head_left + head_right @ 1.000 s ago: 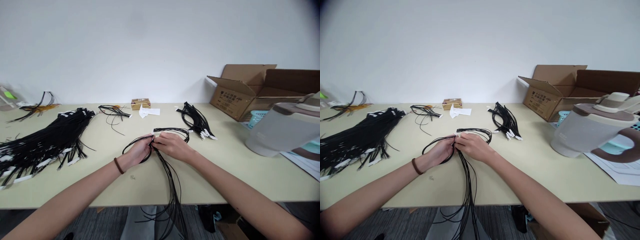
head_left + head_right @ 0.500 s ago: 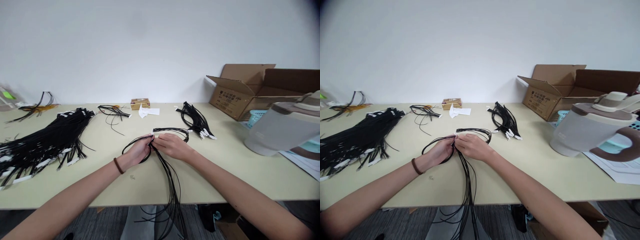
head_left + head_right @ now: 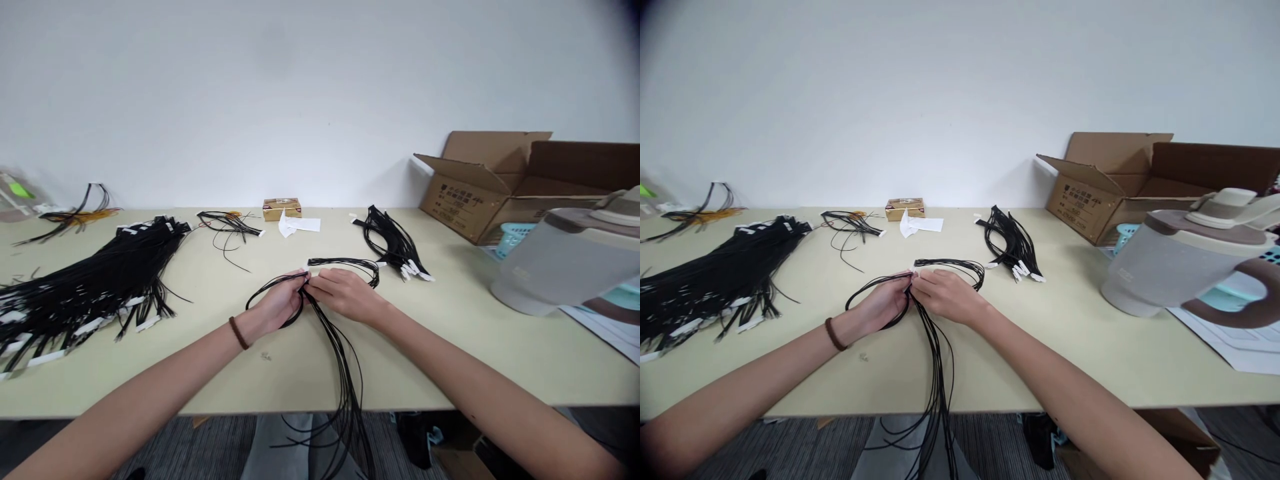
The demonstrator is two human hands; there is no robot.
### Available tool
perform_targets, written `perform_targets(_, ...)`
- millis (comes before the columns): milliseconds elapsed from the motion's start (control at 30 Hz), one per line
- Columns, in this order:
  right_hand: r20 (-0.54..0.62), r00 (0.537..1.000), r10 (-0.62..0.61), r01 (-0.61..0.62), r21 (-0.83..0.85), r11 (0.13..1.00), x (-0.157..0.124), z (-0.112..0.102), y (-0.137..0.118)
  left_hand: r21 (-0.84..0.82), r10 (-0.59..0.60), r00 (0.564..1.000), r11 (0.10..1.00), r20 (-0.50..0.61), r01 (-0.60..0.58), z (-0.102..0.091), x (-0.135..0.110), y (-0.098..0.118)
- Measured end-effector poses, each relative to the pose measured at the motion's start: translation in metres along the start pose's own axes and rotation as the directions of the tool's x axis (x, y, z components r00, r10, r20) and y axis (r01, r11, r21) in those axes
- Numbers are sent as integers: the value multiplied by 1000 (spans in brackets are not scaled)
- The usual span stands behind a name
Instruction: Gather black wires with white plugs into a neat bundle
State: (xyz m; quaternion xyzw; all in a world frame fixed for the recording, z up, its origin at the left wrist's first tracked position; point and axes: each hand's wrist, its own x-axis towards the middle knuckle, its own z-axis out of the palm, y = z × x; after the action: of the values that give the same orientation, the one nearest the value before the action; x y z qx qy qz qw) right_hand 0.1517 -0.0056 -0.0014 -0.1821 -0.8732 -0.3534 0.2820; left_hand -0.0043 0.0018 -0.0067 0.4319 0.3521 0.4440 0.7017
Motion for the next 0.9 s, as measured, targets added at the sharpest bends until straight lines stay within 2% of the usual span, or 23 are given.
perform_targets(100, -8, 1000, 9, -9, 2, 1000, 0, 1, 0, -103, -77, 996, 992, -52, 71, 2, -2, 2)
perform_targets(233, -4, 1000, 19, -19, 4, 1000, -1, 1, -1, -158, -97, 994, 984, -55, 87, 4, -3, 3)
perform_targets(900, 4, 998, 67, -67, 4, 998, -3, 4, -2, -147, -81, 997, 986, -12, 79, 2, -1, 2)
